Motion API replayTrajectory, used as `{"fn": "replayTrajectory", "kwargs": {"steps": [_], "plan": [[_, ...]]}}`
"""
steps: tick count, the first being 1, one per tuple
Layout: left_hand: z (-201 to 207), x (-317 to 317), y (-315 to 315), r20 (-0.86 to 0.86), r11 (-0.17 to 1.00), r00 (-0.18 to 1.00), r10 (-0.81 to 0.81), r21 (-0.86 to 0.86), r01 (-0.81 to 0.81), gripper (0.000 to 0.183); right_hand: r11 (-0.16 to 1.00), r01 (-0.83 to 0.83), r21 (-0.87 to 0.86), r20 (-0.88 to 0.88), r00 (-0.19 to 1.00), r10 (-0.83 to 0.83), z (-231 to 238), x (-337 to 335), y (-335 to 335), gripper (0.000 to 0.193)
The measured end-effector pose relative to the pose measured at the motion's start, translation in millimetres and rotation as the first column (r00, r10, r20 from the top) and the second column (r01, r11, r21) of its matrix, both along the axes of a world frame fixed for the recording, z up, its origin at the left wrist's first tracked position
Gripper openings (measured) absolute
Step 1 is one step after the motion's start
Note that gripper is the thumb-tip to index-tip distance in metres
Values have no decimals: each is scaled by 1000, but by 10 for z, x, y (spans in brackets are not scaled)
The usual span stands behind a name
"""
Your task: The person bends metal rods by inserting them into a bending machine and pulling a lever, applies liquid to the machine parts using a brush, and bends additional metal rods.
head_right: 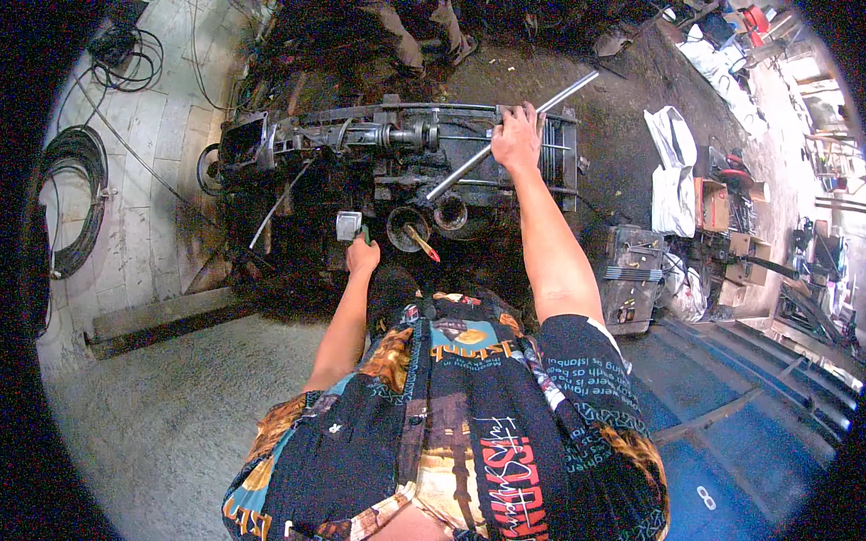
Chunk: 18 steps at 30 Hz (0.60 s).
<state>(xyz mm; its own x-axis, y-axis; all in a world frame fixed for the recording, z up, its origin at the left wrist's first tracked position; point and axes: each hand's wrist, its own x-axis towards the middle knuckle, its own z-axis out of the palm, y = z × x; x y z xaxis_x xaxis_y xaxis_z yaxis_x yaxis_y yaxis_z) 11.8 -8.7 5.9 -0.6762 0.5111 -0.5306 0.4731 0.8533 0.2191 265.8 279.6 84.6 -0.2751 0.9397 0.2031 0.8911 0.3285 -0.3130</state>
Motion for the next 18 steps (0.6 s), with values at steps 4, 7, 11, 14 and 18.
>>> {"fn": "replayTrajectory", "kwargs": {"steps": [4, 7, 11, 14, 18], "plan": [[-72, -61, -24, -6, 1000, 1000, 16, 1, -16, 40, 1000, -12, -23, 30, 999, 13, -13, -53, 18, 42], [-94, -92, -27, -2, 998, 998, 56, -23, -56, 41, 999, -10, -36, 25, 1000, 11, 13, -110, -7, 42], [-86, -102, -20, 2, 998, 998, 62, -19, -62, 42, 999, -17, -30, 29, 999, 18, 15, -135, -7, 43], [-83, -111, -23, -6, 999, 999, 50, -12, -50, 42, 999, -28, -30, 28, 999, 29, -27, -137, 7, 43], [-149, -96, -30, -27, 999, 998, 49, 7, -49, 41, 999, -36, -36, -10, 999, 35, -57, -124, 35, 43]]}}
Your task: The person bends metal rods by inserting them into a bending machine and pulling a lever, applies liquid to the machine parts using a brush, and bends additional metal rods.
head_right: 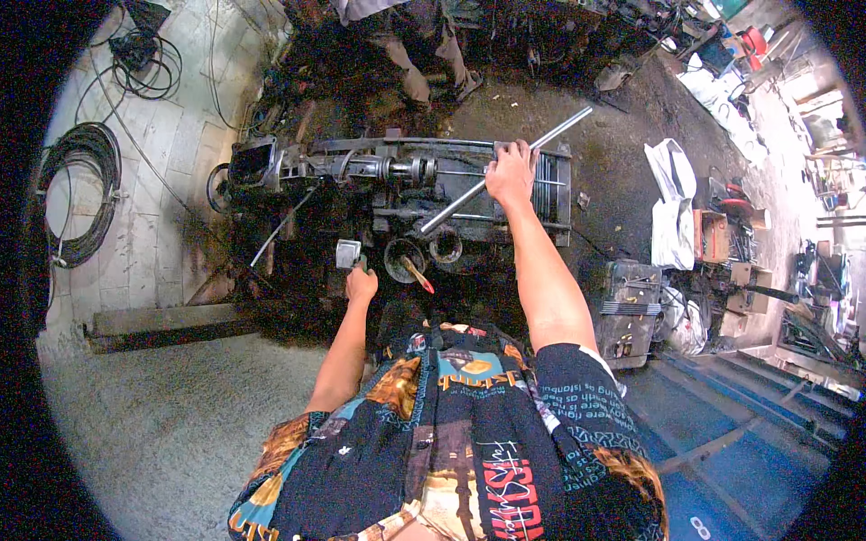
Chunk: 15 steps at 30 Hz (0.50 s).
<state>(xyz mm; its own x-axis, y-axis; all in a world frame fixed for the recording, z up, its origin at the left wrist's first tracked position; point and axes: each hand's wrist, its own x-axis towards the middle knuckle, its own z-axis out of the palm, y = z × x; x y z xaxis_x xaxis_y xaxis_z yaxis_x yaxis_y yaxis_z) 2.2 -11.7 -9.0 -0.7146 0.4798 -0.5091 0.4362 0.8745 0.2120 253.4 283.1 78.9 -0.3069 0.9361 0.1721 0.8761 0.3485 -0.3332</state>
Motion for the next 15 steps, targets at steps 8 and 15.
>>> {"fn": "replayTrajectory", "kwargs": {"steps": [8, 15], "plan": [[-7, -41, 4, 8, 1000, 1000, -6, -5, 6, 43, 1000, 3, 18, 16, 1000, -4, 89, -38, -15, 39], [-43, -13, -72, -21, 997, 999, -36, 62, 37, 44, 1000, 12, 11, -9, 1000, -12, 55, -22, -1, 36]]}}
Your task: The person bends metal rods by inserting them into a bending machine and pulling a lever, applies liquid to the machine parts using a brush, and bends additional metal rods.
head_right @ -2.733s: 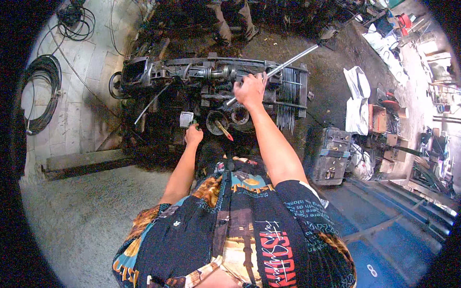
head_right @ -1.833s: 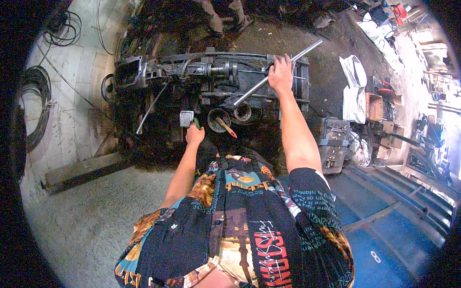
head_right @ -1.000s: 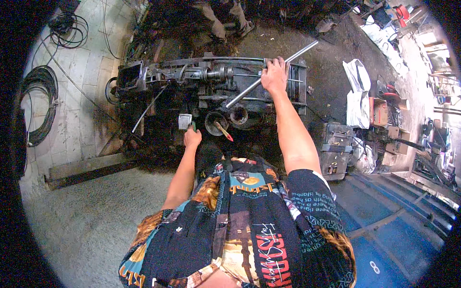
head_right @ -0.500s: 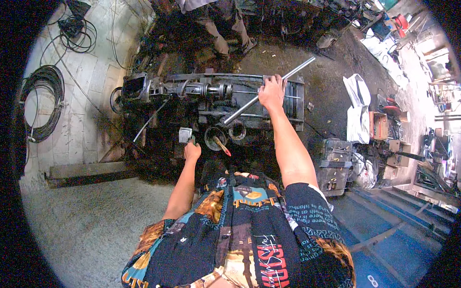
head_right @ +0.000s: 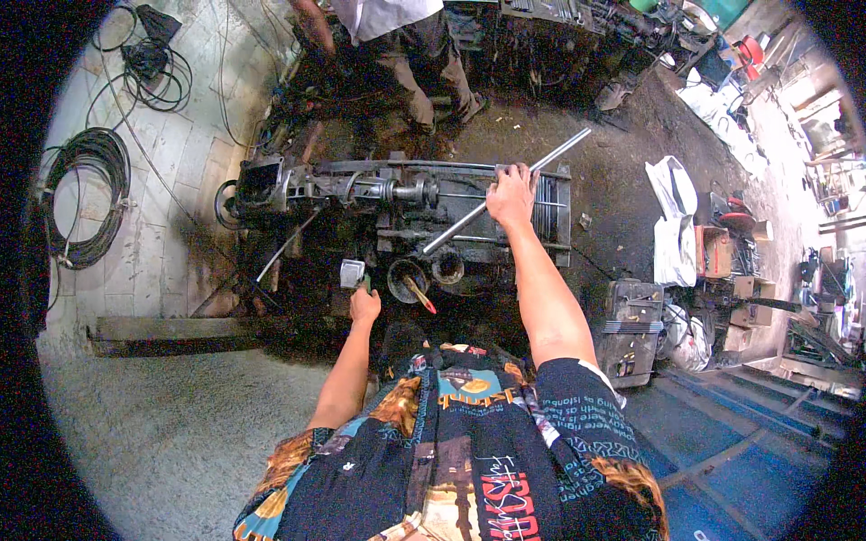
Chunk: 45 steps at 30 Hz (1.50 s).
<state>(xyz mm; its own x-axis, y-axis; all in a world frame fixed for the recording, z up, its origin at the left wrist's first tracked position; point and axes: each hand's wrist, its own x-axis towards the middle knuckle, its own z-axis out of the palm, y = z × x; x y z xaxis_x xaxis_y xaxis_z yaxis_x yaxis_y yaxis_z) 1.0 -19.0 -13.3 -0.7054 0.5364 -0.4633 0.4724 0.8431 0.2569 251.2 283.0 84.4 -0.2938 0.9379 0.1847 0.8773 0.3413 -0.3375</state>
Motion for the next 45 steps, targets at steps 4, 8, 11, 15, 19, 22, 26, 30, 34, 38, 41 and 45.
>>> {"fn": "replayTrajectory", "kwargs": {"steps": [4, 8, 11, 15, 19, 22, 26, 30, 34, 38, 41, 45], "plan": [[14, 12, 11, 2, 999, 1000, 21, -27, -21, 42, 1000, -11, -4, -10, 1000, 11, 27, 32, -10, 34], [47, 30, 31, -6, 1000, 1000, -12, -15, 12, 41, 997, -10, 79, 115, 993, 1, 65, -47, -54, 33], [-3, 23, 6, -13, 1000, 1000, 1, 16, -1, 40, 979, -202, 30, 48, 979, 201, 154, -174, -288, 35], [-60, 27, -36, -3, 998, 1000, -14, 67, 14, 37, 977, -211, -30, 23, 977, 211, 213, -301, -528, 34], [-62, 48, -28, 0, 999, 1000, -9, 47, 9, 36, 990, -140, -2, -39, 989, 140, 184, -303, -503, 33], [-38, 29, -3, 10, 998, 999, -30, 46, 30, 36, 991, -135, -6, -56, 989, 134, 185, -277, -486, 32], [-94, 2, 4, -28, 999, 999, -46, -3, 46, 36, 991, -136, 4, -56, 989, 136, 215, -296, -494, 30], [-106, 19, 6, -50, 999, 998, -40, 8, 40, 36, 992, -129, 4, -27, 991, 129, 215, -280, -476, 29], [-115, 33, 6, -47, 999, 998, -47, 16, 48, 36, 990, -138, 14, -28, 990, 138, 183, -276, -469, 29], [-92, 41, 63, -56, 998, 997, -58, -28, 56, 36, 991, -125, -37, -54, 991, 123, 166, -270, -470, 31], [-55, 45, 86, -45, 997, 997, -64, -48, 62, 36, 991, -121, -59, -15, 993, 120, 165, -265, -450, 31], [-84, 22, 93, -70, 993, 993, -95, -77, 89, 40, 991, -114, -64, 1, 993, 115, 174, -300, -466, 32]]}}
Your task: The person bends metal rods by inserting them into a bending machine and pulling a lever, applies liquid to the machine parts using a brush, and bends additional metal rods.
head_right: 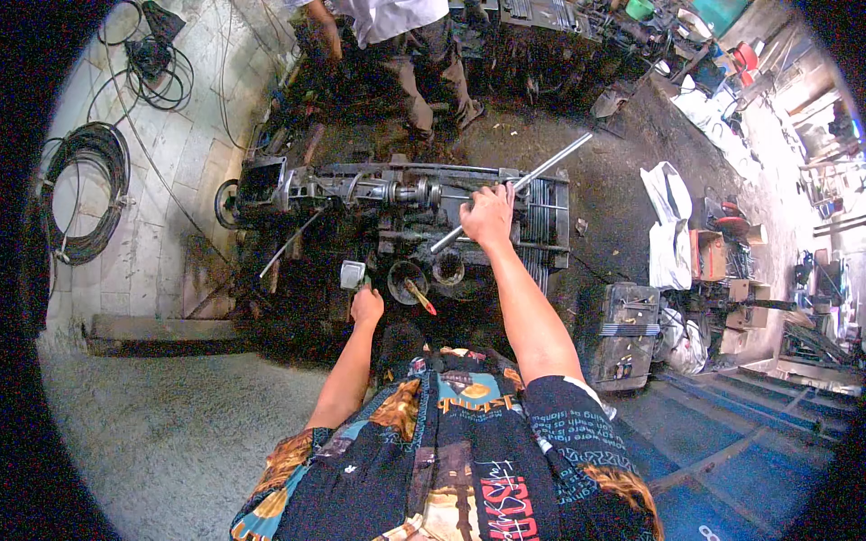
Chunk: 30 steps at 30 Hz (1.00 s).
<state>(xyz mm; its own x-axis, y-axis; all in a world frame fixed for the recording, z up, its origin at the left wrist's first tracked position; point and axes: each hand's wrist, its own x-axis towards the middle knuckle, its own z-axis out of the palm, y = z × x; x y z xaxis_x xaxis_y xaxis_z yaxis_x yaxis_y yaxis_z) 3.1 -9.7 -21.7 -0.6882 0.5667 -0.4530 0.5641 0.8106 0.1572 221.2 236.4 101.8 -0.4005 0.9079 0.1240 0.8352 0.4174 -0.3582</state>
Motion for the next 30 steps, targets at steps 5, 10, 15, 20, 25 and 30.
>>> {"fn": "replayTrajectory", "kwargs": {"steps": [5, 10, 15, 20, 25, 30], "plan": [[-23, 1, 7, -5, 1000, 1000, 12, 10, -12, 41, 997, -8, 71, -2, 1000, 8, -13, 33, 25, 30], [38, -18, 43, 13, 1000, 1000, 1, -28, -1, 40, 997, -11, 70, -10, 1000, 12, -37, 38, 15, 33], [47, -14, 41, 4, 999, 1000, 25, 22, -25, 34, 996, -33, 86, 12, 999, 32, -38, 7, 40, 29], [85, 6, 30, -30, 998, 999, 32, 48, -31, 34, 997, -7, 83, 67, 998, 1, -21, -26, 24, 30], [104, 32, 19, -11, 999, 999, 38, 12, -38, 32, 996, -14, 84, -6, 1000, 15, -40, -13, 24, 34], [139, 33, 18, 36, 990, 994, 105, -98, -101, 31, 994, -6, 105, 11, 1000, 5, -71, 7, -1, 34]]}}
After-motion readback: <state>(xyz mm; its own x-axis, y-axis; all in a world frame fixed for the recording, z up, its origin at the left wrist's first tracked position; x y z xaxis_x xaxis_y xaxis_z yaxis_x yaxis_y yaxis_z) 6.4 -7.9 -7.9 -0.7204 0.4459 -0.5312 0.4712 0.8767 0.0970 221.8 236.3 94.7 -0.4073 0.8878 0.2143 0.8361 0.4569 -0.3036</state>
